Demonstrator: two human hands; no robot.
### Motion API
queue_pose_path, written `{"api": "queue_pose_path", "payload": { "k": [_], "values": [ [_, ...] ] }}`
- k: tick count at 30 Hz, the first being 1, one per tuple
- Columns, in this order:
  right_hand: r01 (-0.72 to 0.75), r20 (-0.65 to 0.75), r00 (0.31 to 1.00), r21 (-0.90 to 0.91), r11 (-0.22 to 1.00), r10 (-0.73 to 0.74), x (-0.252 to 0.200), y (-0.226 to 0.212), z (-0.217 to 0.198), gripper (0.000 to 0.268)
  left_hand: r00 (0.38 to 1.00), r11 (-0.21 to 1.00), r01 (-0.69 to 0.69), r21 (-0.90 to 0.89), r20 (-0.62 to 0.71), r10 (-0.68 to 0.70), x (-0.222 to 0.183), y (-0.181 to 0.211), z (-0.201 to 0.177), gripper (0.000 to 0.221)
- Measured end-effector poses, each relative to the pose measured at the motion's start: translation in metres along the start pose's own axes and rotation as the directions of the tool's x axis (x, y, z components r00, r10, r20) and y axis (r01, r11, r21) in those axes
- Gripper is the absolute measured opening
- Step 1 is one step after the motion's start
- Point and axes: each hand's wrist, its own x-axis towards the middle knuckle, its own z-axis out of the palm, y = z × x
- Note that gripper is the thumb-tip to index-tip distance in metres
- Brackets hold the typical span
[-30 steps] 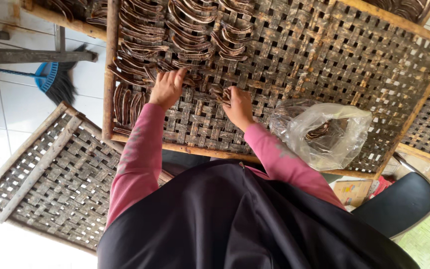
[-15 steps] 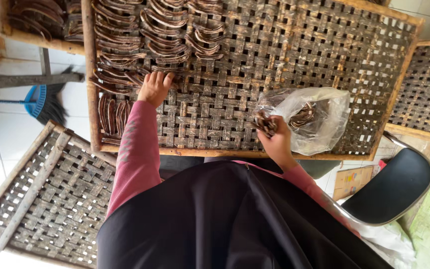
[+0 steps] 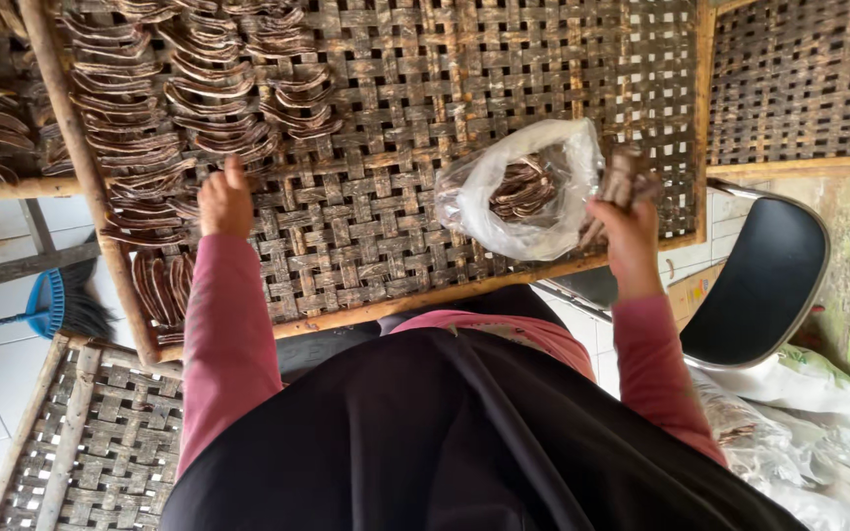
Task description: The person picks up dark brown curved pieces of bark from woven bamboo racks and places them into a plastic bag by hand, occasionally moving the racks to reach more items.
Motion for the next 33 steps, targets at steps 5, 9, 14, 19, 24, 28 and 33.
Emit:
{"api": "queue_pose_path", "payload": {
  "k": [5,9,14,19,24,28,33],
  "values": [
    [0.213,0.327,0.943,-0.442,0.872,-0.064,0.051,-0.001,0.008,0.016,0.846,0.480,0.350,-0.805,0.050,-0.532,-0.039,-0.019,-0.030,0.076],
    [0.368,0.619,0.776,-0.600,0.710,0.121,0.102,0.018,0.033,0.021,0.719,0.041,-0.288,-0.957,-0.244,-0.651,-0.085,-0.019,-0.039,0.068],
    [0.540,0.592,0.702,-0.805,0.247,0.395,0.136,0.056,0.074,0.058,0.806,-0.572,-0.396,-0.719,0.027,-0.591,-0.142,0.040,-0.078,0.043],
    [0.762,0.721,0.641,-0.639,-0.105,0.262,0.142,0.079,0.073,0.055,0.906,-0.625,-0.282,-0.728,0.014,-0.424,-0.167,0.197,-0.129,0.045],
    [0.759,0.733,0.634,-0.650,-0.018,0.245,0.159,0.126,0.049,0.073,0.997,-0.865,-0.065,-0.498,0.001,-0.076,-0.141,0.340,-0.162,0.058],
    [0.733,0.752,0.659,-0.637,0.241,-0.017,0.194,0.172,0.049,0.028,0.988,-0.791,0.017,-0.612,0.133,-0.081,-0.116,0.402,-0.177,0.078],
    [0.819,0.823,0.568,-0.566,0.095,0.003,0.191,0.177,0.047,0.075,0.984,-0.726,0.047,-0.686,0.157,-0.085,-0.102,0.451,-0.174,0.071]
  ]
}}
